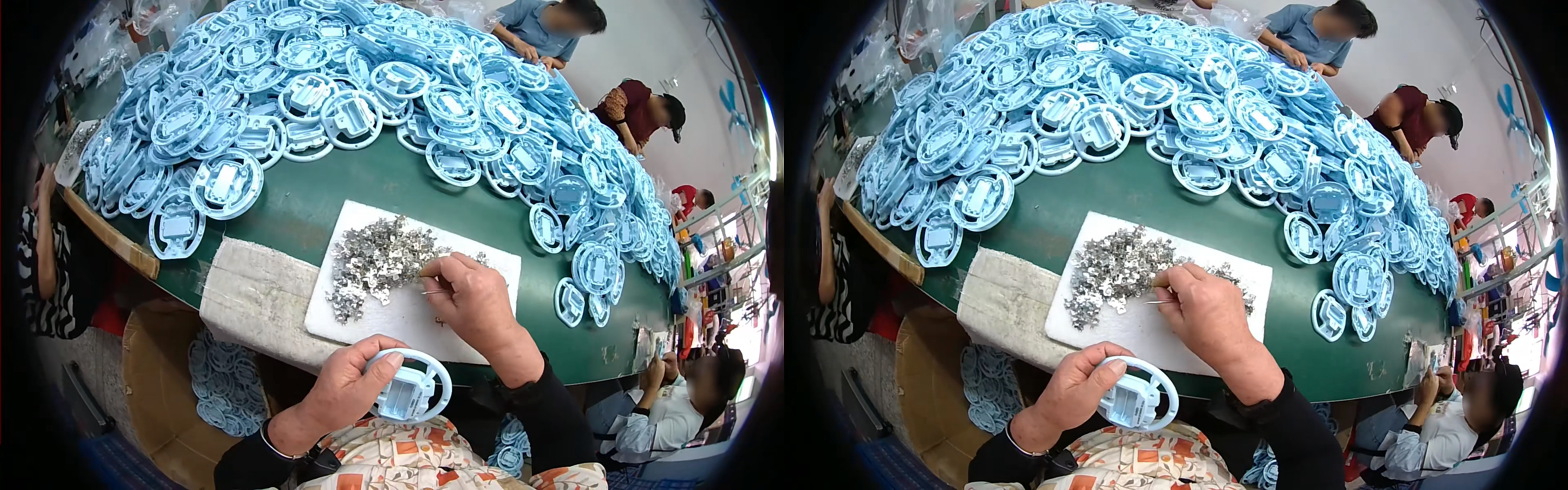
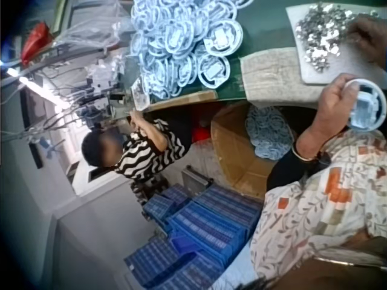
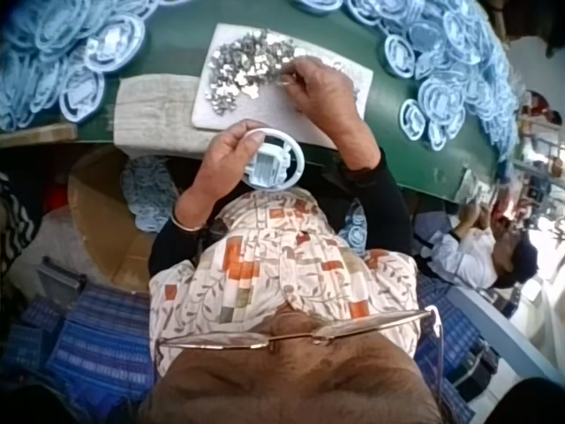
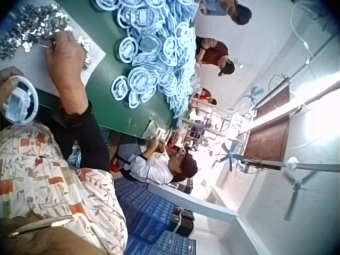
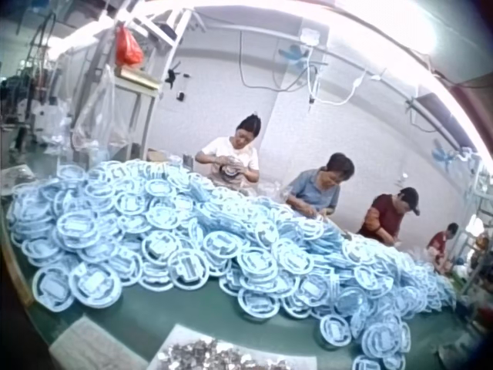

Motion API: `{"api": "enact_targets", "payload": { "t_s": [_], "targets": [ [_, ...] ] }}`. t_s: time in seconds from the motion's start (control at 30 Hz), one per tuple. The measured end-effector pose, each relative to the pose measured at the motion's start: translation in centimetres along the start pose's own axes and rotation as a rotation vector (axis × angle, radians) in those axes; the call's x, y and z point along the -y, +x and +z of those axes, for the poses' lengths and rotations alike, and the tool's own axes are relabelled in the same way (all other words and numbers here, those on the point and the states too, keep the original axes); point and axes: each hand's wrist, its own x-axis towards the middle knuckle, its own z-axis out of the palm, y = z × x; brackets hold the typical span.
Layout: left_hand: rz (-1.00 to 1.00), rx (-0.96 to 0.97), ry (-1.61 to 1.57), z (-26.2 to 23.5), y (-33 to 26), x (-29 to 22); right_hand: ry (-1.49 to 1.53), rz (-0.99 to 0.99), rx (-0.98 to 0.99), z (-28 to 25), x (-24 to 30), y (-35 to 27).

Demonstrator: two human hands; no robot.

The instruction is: The person repeatedly picks up light blue plastic rings and uses a small wooden stick to press or adjust a central component inside each ring. The person handles the items one at a time, placing the finished pieces into a pile on the table.

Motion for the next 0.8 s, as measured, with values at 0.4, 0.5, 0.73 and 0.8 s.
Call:
{"api": "enact_targets", "payload": {
  "t_s": [0.4, 0.5, 0.73, 0.8],
  "targets": [
    [0.105, -0.083, 0.141, 0.5, 1.3, -0.9, 0.778, 0.432, 0.165, -2.8, -0.8, -1.3],
    [0.106, -0.117, 0.255, 0.4, 1.9, -0.7, 0.724, 0.358, 0.090, -2.1, -1.1, -1.5],
    [0.108, -0.096, 0.292, 1.0, 2.3, -1.1, 0.603, 0.414, 0.237, -1.2, -1.2, 0.1],
    [0.099, -0.090, 0.312, 1.0, 2.4, -1.2, 0.762, 0.552, 0.329, -1.9, -1.1, 0.6]
  ]
}}
